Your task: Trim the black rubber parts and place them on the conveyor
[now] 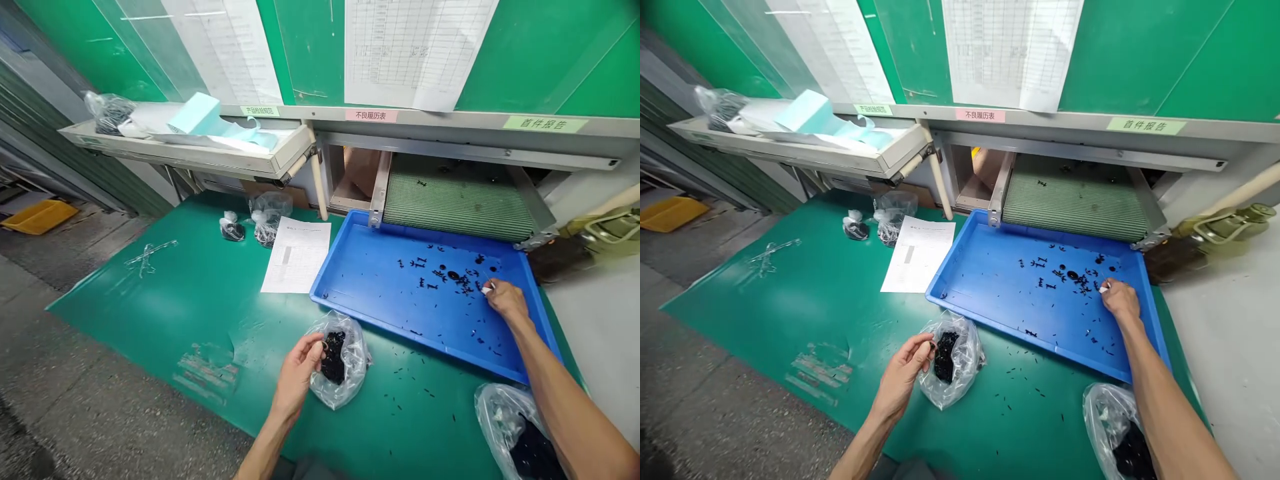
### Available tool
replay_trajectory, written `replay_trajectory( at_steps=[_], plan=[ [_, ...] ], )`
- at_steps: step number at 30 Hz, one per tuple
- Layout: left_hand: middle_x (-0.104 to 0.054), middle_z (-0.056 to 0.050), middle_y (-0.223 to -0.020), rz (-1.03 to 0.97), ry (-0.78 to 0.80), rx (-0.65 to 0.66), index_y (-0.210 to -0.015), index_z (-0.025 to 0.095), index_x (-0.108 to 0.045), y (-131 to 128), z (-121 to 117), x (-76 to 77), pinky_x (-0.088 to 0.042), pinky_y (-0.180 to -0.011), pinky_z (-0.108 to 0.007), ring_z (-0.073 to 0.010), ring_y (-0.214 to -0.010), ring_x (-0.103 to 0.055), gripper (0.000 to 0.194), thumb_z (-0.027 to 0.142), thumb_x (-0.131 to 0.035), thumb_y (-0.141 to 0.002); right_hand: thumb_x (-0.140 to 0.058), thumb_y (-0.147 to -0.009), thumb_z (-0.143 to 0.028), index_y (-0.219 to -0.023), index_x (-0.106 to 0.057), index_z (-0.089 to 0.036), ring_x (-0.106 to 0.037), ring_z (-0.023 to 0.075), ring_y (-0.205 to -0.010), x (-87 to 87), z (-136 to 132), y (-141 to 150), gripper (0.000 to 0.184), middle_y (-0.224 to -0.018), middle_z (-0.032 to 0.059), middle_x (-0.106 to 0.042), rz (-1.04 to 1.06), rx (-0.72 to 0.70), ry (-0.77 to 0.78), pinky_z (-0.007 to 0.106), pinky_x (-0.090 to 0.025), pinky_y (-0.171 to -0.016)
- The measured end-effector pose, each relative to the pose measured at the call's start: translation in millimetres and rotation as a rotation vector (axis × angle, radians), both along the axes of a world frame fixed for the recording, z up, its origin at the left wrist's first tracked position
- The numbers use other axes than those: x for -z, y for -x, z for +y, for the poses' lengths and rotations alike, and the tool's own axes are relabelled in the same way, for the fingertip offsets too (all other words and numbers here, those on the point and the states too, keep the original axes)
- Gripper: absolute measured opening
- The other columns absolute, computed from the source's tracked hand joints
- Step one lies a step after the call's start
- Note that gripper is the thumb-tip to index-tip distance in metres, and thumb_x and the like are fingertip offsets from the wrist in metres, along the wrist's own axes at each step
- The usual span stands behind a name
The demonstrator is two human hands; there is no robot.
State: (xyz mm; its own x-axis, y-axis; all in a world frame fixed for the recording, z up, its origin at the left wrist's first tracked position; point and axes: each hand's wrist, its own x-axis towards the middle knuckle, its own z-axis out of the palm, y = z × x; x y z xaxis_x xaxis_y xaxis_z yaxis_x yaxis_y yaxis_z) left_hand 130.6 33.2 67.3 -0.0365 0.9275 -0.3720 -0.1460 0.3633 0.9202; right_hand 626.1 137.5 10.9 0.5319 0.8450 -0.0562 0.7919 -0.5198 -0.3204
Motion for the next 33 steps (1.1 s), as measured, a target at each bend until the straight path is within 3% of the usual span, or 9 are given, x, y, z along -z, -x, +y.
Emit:
replay_trajectory(
  at_steps=[4, 8, 11, 17, 21, 24, 28, 30, 33],
  plan=[
    [-0.062, -0.001, -0.072, 0.132, -0.078, 0.068, -0.083, 0.017, -0.066, 2.0, 2.2, 4.7, -0.044, -0.06, -0.025, -0.015, -0.065, -0.054, 0.029, 0.043, -0.071, -0.071, -0.057, -0.061, -0.016, -0.066, -0.066, -0.018, -0.056, 0.0197, -0.052, -7.7, -7.8, 11.8, 0.011, -0.051, 0.0037, -0.059, 0.052, 0.036, 0.078, 0.027, -0.035, -0.051],
    [-0.063, -0.002, -0.068, 0.191, -0.084, 0.118, -0.08, 0.016, -0.066, 1.2, 2.6, 7.9, -0.046, -0.06, -0.027, -0.017, -0.064, -0.057, 0.031, 0.046, -0.067, -0.073, -0.053, -0.064, -0.019, -0.066, -0.067, -0.017, -0.057, 0.0214, -0.055, -30.2, -13.1, 27.3, 0.015, -0.052, 0.0046, -0.059, 0.1, 0.015, 0.042, 0.028, -0.035, -0.052],
    [-0.063, -0.002, -0.066, 0.211, -0.095, 0.138, -0.079, 0.016, -0.066, 1.2, 3.1, 12.8, -0.045, -0.056, -0.026, -0.0168, -0.062, -0.056, 0.032, 0.048, -0.064, -0.075, -0.05, -0.068, -0.022, -0.069, -0.067, -0.017, -0.056, 0.0216, -0.058, -55.4, -17.2, 42.5, 0.018, -0.053, 0.0048, -0.058, 0.135, -0.032, -0.046, 0.028, -0.033, -0.052],
    [-0.059, -0.001, -0.062, 0.253, -0.114, 0.154, -0.076, 0.016, -0.068, 0.6, 7.1, 19.7, -0.042, -0.054, -0.026, -0.0155, -0.056, -0.053, 0.034, 0.05, -0.062, -0.075, -0.049, -0.079, -0.038, -0.089, -0.065, -0.018, -0.045, 0.0131, -0.051, -109.1, -38.6, 92.0, 0.027, -0.056, -0.0014, -0.053, 0.286, -0.16, -0.243, 0.023, -0.032, -0.048],
    [-0.059, -0.001, -0.063, 0.287, -0.117, 0.173, -0.081, 0.017, -0.07, 1.8, 7.1, 19.8, -0.042, -0.056, -0.027, -0.0148, -0.055, -0.051, 0.033, 0.048, -0.062, -0.076, -0.06, -0.076, -0.048, -0.089, -0.06, -0.02, -0.03, 0.0082, -0.043, -133.0, -64.4, 137.1, 0.03, -0.053, -0.0075, -0.037, 0.631, -0.173, -0.422, 0.021, -0.023, -0.041],
    [-0.061, -0.002, -0.065, 0.31, -0.122, 0.188, -0.086, 0.016, -0.071, 2.6, 6.8, 22.1, -0.043, -0.058, -0.028, -0.0153, -0.055, -0.052, 0.034, 0.047, -0.062, -0.076, -0.068, -0.07, -0.05, -0.081, -0.059, -0.02, -0.026, 0.0069, -0.043, -133.2, -85.2, 166.7, 0.033, -0.053, -0.0081, -0.036, 0.871, -0.142, -0.497, 0.021, -0.019, -0.04],
    [-0.061, -0.002, -0.064, 0.347, -0.133, 0.202, -0.09, 0.016, -0.071, 2.7, 7.9, 29.7, -0.044, -0.057, -0.029, -0.0165, -0.055, -0.052, 0.036, 0.047, -0.061, -0.076, -0.061, -0.077, -0.057, -0.084, -0.061, -0.018, -0.021, 0.007, -0.042, -114.1, -111.4, 191.9, 0.039, -0.048, -0.0094, -0.03, 1.044, -0.112, -0.43, 0.022, -0.016, -0.041],
    [-0.064, -0.003, -0.069, 0.367, -0.147, 0.216, -0.09, 0.017, -0.071, 3.2, 8.7, 33.0, -0.045, -0.059, -0.03, -0.0183, -0.059, -0.055, 0.035, 0.047, -0.06, -0.076, -0.058, -0.079, -0.058, -0.086, -0.061, -0.016, -0.02, 0.0067, -0.042, -104.8, -123.0, 199.5, 0.042, -0.048, -0.0079, -0.037, 1.116, -0.103, -0.39, 0.022, -0.014, -0.042],
    [-0.068, -0.007, -0.091, 0.399, -0.215, 0.228, -0.089, 0.019, -0.072, 4.1, 8.0, 31.8, -0.047, -0.075, -0.033, -0.0243, -0.085, -0.06, 0.03, 0.045, -0.061, -0.075, -0.061, -0.077, -0.056, -0.088, -0.06, -0.015, -0.022, 0.0057, -0.043, -98.0, -138.2, 207.3, 0.042, -0.06, -0.0005, -0.055, 1.188, -0.076, -0.371, 0.022, -0.014, -0.042]
  ],
)
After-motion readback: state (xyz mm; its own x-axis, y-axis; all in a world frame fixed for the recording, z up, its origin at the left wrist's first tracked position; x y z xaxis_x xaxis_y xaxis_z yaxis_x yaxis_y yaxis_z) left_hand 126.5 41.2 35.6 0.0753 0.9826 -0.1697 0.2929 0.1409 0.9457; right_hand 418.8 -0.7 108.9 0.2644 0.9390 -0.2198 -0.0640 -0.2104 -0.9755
